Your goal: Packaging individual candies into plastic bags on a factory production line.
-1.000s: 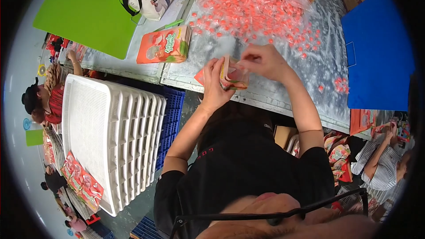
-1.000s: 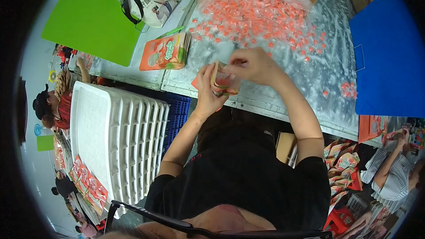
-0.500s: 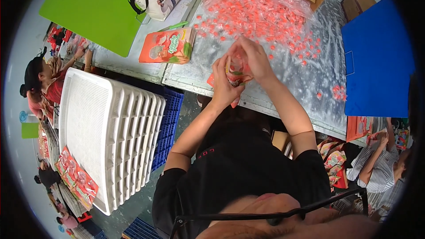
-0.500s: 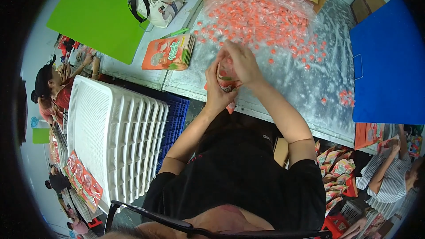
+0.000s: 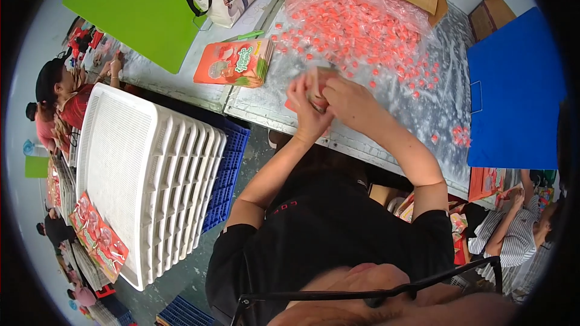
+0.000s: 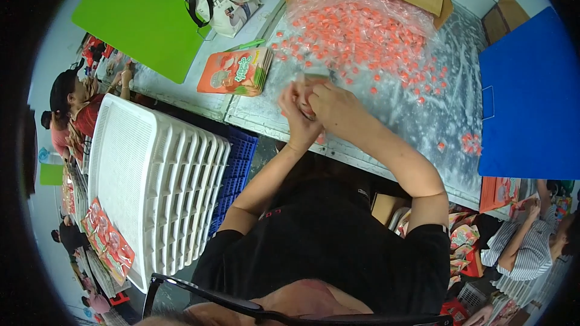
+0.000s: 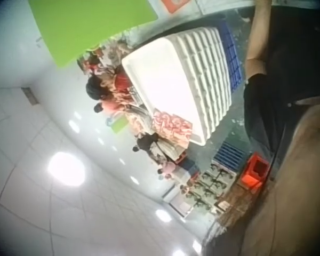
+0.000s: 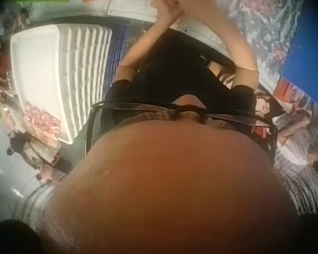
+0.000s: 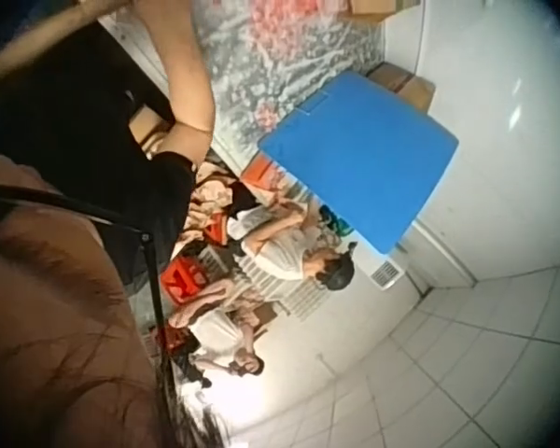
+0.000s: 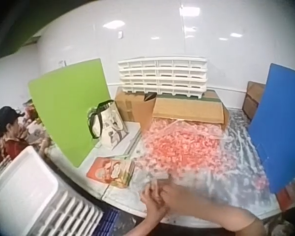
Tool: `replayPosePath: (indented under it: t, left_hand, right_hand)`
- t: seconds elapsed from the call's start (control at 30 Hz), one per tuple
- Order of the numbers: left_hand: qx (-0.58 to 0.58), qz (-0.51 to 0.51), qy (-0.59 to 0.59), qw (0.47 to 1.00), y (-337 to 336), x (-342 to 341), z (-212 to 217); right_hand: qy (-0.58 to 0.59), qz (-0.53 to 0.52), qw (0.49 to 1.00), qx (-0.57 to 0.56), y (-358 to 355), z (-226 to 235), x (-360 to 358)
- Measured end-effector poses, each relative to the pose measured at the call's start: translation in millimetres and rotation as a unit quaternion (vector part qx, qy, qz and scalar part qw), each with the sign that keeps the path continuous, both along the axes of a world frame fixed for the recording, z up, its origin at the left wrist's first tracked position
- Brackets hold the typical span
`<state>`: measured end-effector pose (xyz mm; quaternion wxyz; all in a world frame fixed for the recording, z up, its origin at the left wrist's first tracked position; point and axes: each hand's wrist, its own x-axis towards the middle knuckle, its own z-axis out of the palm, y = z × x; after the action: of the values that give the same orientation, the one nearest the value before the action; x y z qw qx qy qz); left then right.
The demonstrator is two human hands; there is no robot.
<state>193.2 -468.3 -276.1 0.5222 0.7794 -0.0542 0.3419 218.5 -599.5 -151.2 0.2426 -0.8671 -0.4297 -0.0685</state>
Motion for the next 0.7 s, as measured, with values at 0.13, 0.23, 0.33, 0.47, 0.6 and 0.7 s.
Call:
replayPosePath:
  t: [0.13, 0.23, 0.33, 0.47, 0.6, 0.7]
  left_hand:
    - [-0.071, -0.087, -0.007, 0.994, 27, -10, -1]
    - [-0.02, -0.154, 0.092, 0.984, 82, 0, 22]
    - [0.037, -0.288, 0.172, 0.941, 92, 14, 25]
    - [-0.119, -0.414, 0.217, 0.876, 76, 14, 16]
    - [-0.065, -0.359, 0.221, 0.904, 68, 6, 17]
    - [-0.068, -0.357, 0.215, 0.906, 59, 4, 13]
  right_hand:
    - [-0.065, 0.126, 0.989, -0.035, -12, -2, 11]
    - [-0.104, 0.172, 0.98, -0.002, -18, 8, 10]
    - [-0.124, 0.165, 0.978, -0.015, -11, 2, 5]
    - [-0.091, 0.083, 0.992, -0.031, 1, -3, 1]
    - [-0.003, 0.099, 0.974, -0.204, 11, 0, -2]
    - [0.074, 0.122, 0.92, -0.365, 33, 10, 5]
